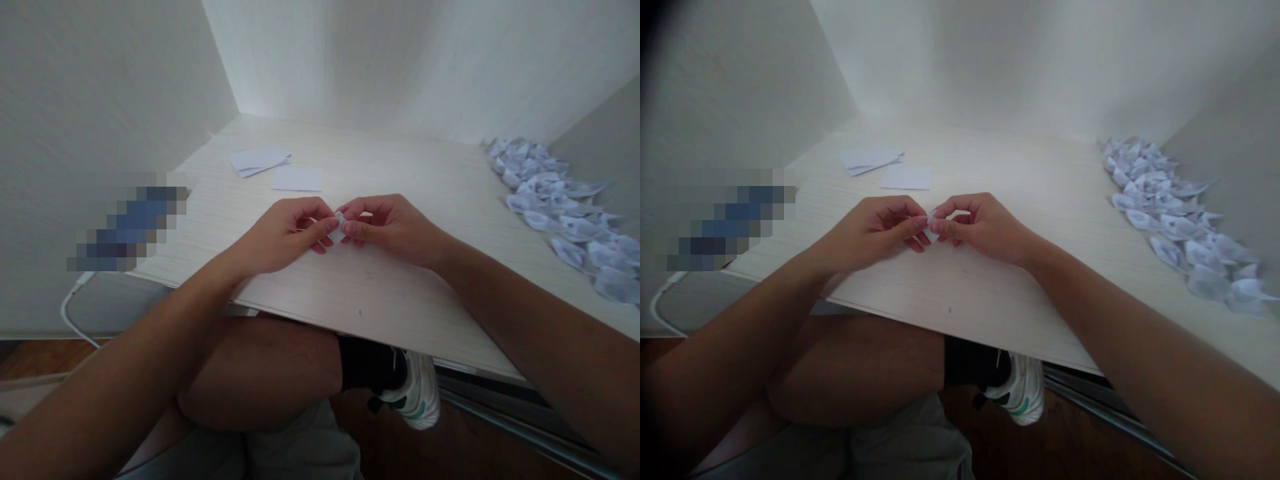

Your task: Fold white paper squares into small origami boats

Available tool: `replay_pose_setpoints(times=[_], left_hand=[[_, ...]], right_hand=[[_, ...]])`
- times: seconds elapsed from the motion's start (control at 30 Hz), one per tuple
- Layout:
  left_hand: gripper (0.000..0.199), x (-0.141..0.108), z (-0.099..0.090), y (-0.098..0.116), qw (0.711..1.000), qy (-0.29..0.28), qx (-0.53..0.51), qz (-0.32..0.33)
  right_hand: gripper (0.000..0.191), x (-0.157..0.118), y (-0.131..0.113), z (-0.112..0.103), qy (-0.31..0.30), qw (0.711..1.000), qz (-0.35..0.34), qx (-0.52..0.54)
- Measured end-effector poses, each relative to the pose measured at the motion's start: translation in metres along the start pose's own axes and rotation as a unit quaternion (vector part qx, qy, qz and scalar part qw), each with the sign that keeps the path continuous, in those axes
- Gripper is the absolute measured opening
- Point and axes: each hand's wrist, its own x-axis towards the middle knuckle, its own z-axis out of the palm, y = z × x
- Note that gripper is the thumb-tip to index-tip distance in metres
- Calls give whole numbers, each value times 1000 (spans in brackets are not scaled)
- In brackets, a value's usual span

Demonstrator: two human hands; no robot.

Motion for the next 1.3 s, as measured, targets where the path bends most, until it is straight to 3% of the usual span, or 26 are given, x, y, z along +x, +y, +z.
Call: replay_pose_setpoints(times=[0.3, 0.7, 1.0, 1.3], left_hand=[[27, -1, 8, 5, 978, 53, 193, 57], [33, 0, 2, -3, 988, 15, 146, 44], [15, 0, -4, -4, 946, 43, 260, 191], [14, -1, -5, -6, 923, 46, 301, 237]], right_hand=[[27, -2, -6, 6, 59, 997, -12, -46], [19, -3, -2, 14, 97, 990, -37, -98], [13, -7, -3, 15, 133, 942, -170, -256], [8, -8, -3, 15, 133, 933, -202, -267]])
